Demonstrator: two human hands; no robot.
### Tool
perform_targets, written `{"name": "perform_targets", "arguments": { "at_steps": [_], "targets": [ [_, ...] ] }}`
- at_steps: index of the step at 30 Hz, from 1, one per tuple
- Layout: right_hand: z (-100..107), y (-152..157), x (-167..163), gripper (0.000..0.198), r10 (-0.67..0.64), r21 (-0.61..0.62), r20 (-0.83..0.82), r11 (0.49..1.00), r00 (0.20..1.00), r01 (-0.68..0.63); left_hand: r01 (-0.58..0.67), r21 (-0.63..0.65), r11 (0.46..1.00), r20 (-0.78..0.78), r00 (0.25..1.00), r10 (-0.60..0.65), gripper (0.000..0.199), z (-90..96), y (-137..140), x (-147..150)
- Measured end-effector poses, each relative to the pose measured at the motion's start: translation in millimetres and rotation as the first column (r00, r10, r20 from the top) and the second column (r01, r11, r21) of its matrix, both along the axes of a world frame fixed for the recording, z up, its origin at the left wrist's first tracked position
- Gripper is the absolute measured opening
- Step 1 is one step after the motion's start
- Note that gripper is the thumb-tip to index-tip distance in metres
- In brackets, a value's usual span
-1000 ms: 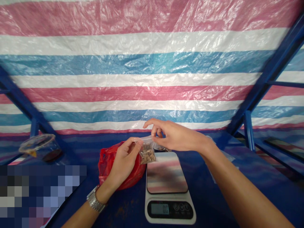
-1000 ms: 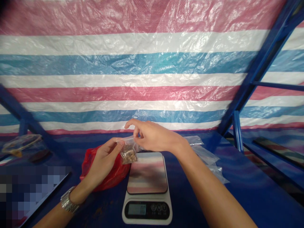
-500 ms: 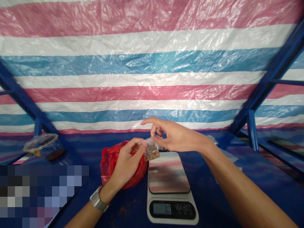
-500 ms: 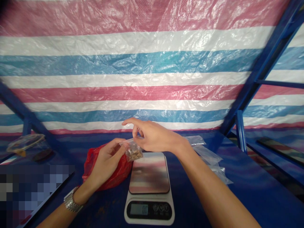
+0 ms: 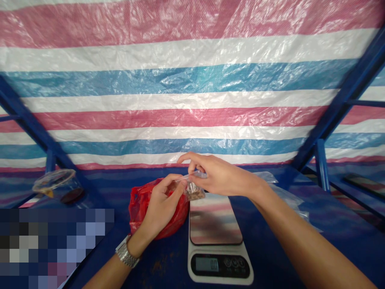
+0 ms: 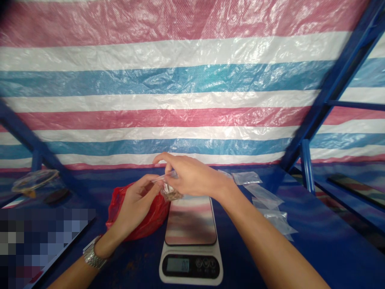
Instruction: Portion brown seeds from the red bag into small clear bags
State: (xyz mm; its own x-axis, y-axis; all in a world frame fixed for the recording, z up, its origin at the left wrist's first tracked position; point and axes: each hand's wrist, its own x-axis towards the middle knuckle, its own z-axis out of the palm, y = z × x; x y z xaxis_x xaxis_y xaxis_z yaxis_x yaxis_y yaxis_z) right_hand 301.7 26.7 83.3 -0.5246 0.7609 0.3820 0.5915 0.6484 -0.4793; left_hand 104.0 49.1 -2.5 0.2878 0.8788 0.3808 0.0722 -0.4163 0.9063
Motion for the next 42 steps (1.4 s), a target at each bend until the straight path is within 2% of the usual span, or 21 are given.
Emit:
{"name": "perform_targets", "arguments": {
  "at_steps": [4,11,21,24,30,34,42],
  "targets": [
    [-2,1,-3,0.041,0.002,0.063,0.000,0.998,1.000,-0.002,-0.003,0.013,1.000,0.026,1.000,0.002,0.025,-0.8,-1,0],
    [-4,0,-5,0.050,0.008,0.068,-0.017,0.998,1.000,-0.007,-0.026,0.061,0.998,0.083,0.996,0.021,0.021,0.3,1,-3],
    [-1,0,-7,0.045,0.002,-0.033,-0.017,0.999,1.000,-0.002,-0.061,0.104,0.993,-0.012,0.998,0.063,0.018,3.0,-1,-6],
    [0,-1,-9,0.043,0.001,-0.024,0.044,1.000,0.999,0.000,-0.069,0.116,0.991,-0.018,0.997,0.072,0.018,1.3,-4,-5],
    [7,-7,-7,0.040,-0.061,0.073,0.169,0.996,0.984,0.049,-0.047,0.082,0.996,-0.022,0.999,0.049,0.024,-0.7,-8,0],
    [7,-9,-8,0.048,-0.066,0.058,0.129,0.997,0.989,0.059,-0.044,0.037,0.998,0.033,0.999,0.042,0.024,-2.2,-5,1],
    [-3,-3,-12,0.048,-0.013,0.027,0.059,1.000,0.998,0.011,-0.022,-0.014,1.000,0.092,0.995,0.023,0.025,-0.4,-1,-2]
  ]
}}
